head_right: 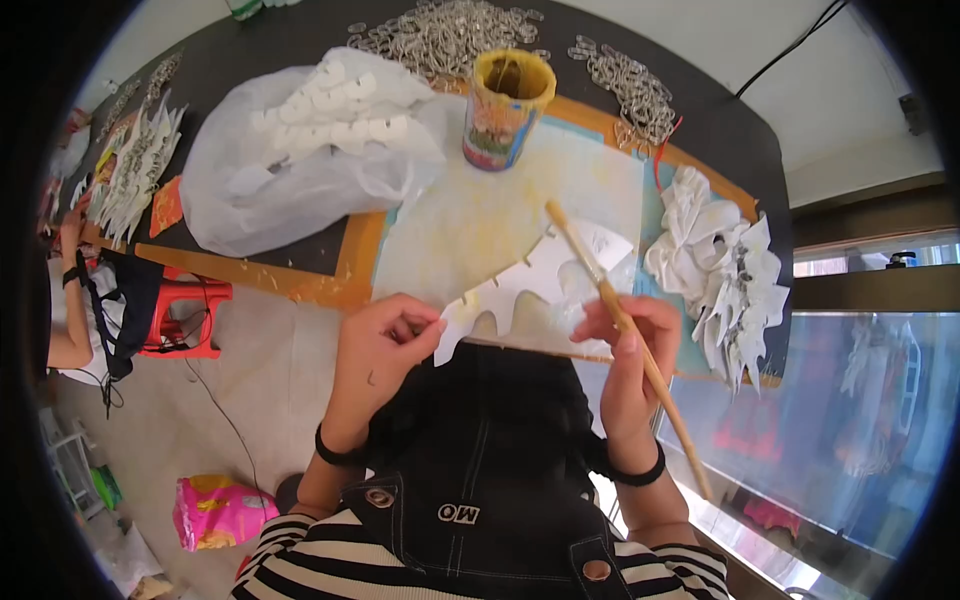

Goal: Applying adhesive with a brush to white shoe components and assembling parts.

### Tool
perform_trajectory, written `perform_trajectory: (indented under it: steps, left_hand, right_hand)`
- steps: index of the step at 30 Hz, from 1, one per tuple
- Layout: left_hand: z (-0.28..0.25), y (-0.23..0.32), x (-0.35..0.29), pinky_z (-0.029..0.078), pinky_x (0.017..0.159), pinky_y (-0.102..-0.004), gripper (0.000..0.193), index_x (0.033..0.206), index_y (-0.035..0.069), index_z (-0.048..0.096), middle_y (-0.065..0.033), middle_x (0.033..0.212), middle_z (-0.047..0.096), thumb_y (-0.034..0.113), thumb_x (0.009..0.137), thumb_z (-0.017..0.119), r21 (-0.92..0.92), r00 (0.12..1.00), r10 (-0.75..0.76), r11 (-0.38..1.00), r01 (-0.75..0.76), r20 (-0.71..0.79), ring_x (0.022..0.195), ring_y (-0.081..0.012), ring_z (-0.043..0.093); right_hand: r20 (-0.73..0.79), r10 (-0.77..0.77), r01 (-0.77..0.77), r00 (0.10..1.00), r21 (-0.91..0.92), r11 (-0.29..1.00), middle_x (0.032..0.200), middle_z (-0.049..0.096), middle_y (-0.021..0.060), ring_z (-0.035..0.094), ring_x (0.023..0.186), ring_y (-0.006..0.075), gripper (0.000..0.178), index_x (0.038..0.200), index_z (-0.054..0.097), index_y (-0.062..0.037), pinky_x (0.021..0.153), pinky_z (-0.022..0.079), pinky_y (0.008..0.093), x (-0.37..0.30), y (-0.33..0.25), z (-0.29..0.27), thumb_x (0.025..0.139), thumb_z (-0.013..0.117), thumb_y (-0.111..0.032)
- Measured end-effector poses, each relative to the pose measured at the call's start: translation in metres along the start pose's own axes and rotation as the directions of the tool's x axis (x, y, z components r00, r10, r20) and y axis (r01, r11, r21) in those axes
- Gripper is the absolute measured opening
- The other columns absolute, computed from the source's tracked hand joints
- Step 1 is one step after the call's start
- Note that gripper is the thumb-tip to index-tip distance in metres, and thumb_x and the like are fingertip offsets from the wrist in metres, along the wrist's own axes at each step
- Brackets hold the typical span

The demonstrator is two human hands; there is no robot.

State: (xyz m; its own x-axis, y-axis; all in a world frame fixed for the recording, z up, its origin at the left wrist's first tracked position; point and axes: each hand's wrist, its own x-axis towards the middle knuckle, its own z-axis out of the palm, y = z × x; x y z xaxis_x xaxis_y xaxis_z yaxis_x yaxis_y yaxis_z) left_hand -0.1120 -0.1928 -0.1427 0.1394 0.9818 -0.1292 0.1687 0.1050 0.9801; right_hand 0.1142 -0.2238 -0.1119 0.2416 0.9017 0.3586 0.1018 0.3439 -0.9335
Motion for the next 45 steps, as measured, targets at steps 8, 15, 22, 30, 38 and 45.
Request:
perform_trajectory:
  steps: [8,15,22,30,38,45]
  left_hand:
    - [0.003,0.009,0.005,0.046,0.053,-0.0256,0.010,0.089,0.002,0.061,-0.0076,0.071,0.064,0.007,0.081,0.064,0.068,0.995,-0.030,0.997,0.037,-0.097,0.054,-0.0140,0.058]
    - [0.008,-0.003,0.006,0.044,0.056,-0.0311,0.023,0.097,0.012,0.063,-0.0074,0.076,0.054,0.001,0.078,0.060,0.376,0.959,0.236,0.912,-0.163,-0.156,0.064,-0.0197,0.057]
    - [0.011,-0.003,-0.003,0.044,0.054,-0.0303,0.037,0.104,0.022,0.067,-0.0056,0.081,0.045,-0.001,0.076,0.057,0.605,0.946,0.324,0.754,-0.258,-0.001,0.069,-0.0199,0.054]
    - [0.014,-0.003,-0.001,0.041,0.050,-0.0284,0.038,0.102,0.023,0.069,-0.0038,0.078,0.042,0.000,0.073,0.059,0.662,0.930,0.368,0.695,-0.281,0.008,0.066,-0.0173,0.051]
    - [0.012,-0.006,0.000,0.041,0.044,-0.0279,0.034,0.103,0.022,0.067,-0.0042,0.081,0.044,0.001,0.079,0.056,0.705,0.914,0.403,0.634,-0.318,0.049,0.065,-0.0170,0.052]
    - [0.011,-0.007,0.003,0.041,0.044,-0.0271,0.035,0.105,0.022,0.066,-0.0040,0.082,0.044,0.002,0.078,0.056,0.698,0.910,0.404,0.626,-0.347,0.091,0.064,-0.0167,0.052]
  right_hand:
    - [0.065,0.154,-0.152,0.986,-0.031,0.988,0.072,0.058,0.0100,0.056,0.065,0.0149,0.013,0.096,0.044,-0.0016,0.063,0.045,0.0250,0.007,-0.004,-0.015,0.093,0.044,-0.014]
    - [0.248,0.204,-0.179,0.947,-0.121,0.976,0.069,0.061,0.0105,0.057,0.060,0.0118,0.008,0.091,0.045,0.0013,0.059,0.047,0.0228,0.012,0.001,0.001,0.093,0.045,-0.007]
    - [0.278,0.123,-0.051,0.953,-0.254,0.966,0.068,0.063,0.0099,0.059,0.059,0.0112,0.014,0.088,0.047,0.0019,0.057,0.049,0.0222,0.011,0.003,0.012,0.093,0.049,-0.012]
    - [0.304,0.169,-0.061,0.938,-0.333,0.941,0.069,0.064,0.0100,0.061,0.061,0.0127,0.015,0.088,0.048,0.0005,0.058,0.050,0.0239,0.011,0.005,0.020,0.093,0.050,-0.013]
    - [0.327,0.148,-0.019,0.933,-0.365,0.931,0.066,0.064,0.0077,0.062,0.058,0.0135,0.014,0.085,0.050,-0.0014,0.055,0.048,0.0236,0.011,0.003,0.007,0.090,0.049,-0.014]
    - [0.396,0.092,0.106,0.914,-0.450,0.887,0.063,0.063,0.0067,0.060,0.052,0.0139,0.014,0.083,0.052,-0.0018,0.052,0.047,0.0235,0.018,0.010,0.017,0.089,0.050,-0.014]
